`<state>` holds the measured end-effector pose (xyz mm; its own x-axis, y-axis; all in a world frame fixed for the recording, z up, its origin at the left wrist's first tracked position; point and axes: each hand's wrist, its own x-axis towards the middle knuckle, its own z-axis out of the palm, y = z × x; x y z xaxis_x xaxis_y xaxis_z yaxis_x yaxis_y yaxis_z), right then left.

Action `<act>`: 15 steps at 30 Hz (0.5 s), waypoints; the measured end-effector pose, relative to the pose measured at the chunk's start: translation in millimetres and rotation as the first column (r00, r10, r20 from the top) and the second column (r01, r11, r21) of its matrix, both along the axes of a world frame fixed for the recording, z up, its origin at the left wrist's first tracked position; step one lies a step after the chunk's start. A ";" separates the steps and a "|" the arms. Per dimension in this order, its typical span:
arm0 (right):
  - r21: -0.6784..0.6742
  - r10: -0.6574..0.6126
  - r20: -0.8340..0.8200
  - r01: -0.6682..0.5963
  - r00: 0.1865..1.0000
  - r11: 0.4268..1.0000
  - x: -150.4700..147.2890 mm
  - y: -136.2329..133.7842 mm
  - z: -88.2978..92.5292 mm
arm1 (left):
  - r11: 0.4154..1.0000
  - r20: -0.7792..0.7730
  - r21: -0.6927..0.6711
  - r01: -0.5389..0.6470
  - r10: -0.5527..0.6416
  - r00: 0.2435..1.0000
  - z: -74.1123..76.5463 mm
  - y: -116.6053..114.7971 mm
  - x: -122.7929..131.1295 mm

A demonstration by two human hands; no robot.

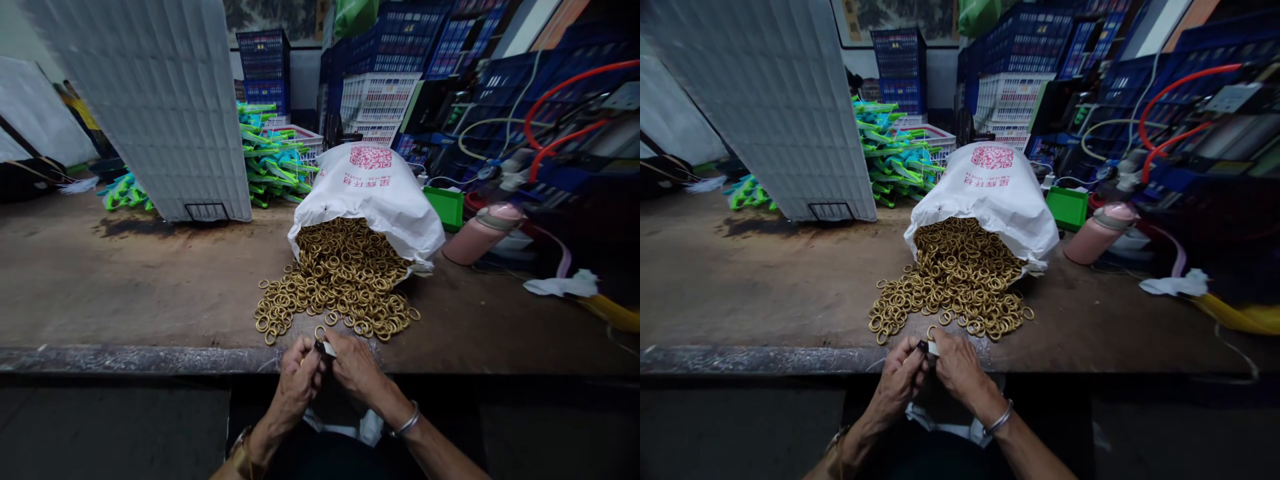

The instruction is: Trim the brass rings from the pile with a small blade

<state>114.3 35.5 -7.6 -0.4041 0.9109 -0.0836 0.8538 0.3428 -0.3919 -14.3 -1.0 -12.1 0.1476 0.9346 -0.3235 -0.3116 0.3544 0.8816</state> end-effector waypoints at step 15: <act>0.113 -0.085 -0.067 0.092 0.994 0.989 -8.2 2.0 -16.7 | 0.890 0.116 -0.368 0.267 -0.241 0.964 -61.2 -26.2 18.4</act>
